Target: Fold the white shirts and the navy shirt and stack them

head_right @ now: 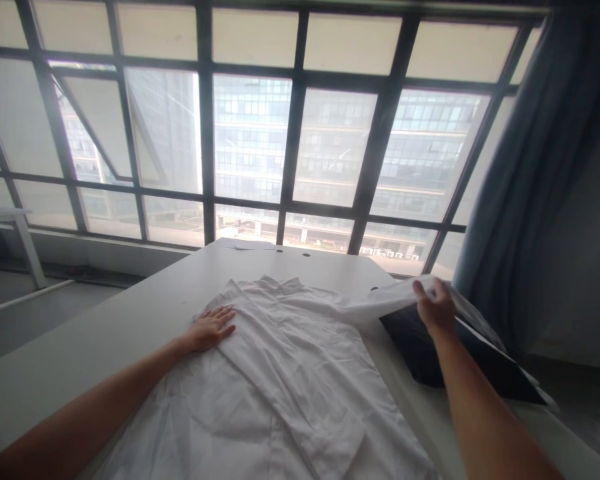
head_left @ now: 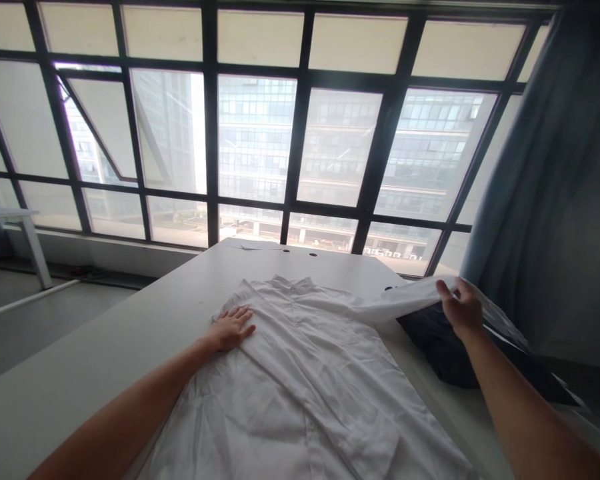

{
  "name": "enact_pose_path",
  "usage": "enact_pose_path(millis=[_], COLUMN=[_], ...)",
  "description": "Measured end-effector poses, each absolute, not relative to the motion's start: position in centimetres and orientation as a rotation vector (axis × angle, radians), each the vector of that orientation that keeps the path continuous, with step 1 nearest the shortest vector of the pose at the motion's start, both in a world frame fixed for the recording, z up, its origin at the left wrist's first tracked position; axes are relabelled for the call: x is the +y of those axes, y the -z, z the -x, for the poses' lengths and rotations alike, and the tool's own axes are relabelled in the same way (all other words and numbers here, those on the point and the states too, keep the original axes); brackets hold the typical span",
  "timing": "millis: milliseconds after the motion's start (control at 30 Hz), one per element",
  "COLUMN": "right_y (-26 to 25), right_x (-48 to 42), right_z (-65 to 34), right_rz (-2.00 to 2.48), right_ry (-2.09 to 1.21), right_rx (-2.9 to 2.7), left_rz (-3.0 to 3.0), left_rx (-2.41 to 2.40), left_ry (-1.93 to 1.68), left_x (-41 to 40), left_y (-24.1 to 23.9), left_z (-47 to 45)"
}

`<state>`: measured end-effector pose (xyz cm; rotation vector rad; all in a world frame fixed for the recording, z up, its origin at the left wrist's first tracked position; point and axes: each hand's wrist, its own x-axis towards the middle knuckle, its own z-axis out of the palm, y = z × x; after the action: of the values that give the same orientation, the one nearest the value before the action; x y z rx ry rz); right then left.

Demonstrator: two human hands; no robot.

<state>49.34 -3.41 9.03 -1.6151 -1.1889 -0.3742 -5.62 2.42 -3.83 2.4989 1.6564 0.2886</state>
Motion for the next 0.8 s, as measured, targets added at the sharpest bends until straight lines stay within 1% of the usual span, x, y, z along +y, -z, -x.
enact_pose_path(millis=[67, 133, 200, 233, 300, 400, 533, 667, 733, 800], right_y=[-9.5, -8.8, -7.1, -6.0, -4.0, -1.9, -1.1, -0.8, -0.6, -0.4], right_x=[-4.8, -7.1, -9.7, -10.9, -12.8, -13.9, -14.0, -14.2, -14.3, -14.3], right_z=[-44.4, -38.6, -33.5, -31.4, -28.9, -28.1, -28.7, -28.5, -28.4, -28.3], right_rz=[1.480, 1.358, 1.254, 1.200, 1.181, 1.234, 1.263, 1.193, 1.160, 1.149], right_ry=[0.392, 0.362, 0.189, 0.086, -0.053, -0.142, -0.111, -0.038, -0.017, 0.001], right_rx=[-1.358, -1.807, -2.294, -2.482, -2.649, -2.677, -2.646, -2.662, -2.670, -2.665], left_rz=[-2.435, -2.258, -1.984, -1.847, -1.637, -1.570, -1.944, -2.468, -2.776, -3.099], left_rx=[1.607, 1.519, 1.403, 1.340, 1.225, 1.196, 1.330, 1.394, 1.325, 1.090], left_ry=[-0.456, -0.690, -0.860, -0.896, -0.877, -0.797, -0.803, -0.809, -0.739, -0.552], left_x=[2.6, 2.5, 1.9, 1.4, 0.0, -2.4, -4.4, -4.6, -4.3, -3.9], left_y=[3.6, 3.0, 2.2, 1.8, 1.2, 1.0, 1.3, -0.3, -1.5, -2.5], left_z=[5.6, 5.7, 5.9, 6.0, 6.1, 5.8, 3.8, 0.0, -2.2, -4.4])
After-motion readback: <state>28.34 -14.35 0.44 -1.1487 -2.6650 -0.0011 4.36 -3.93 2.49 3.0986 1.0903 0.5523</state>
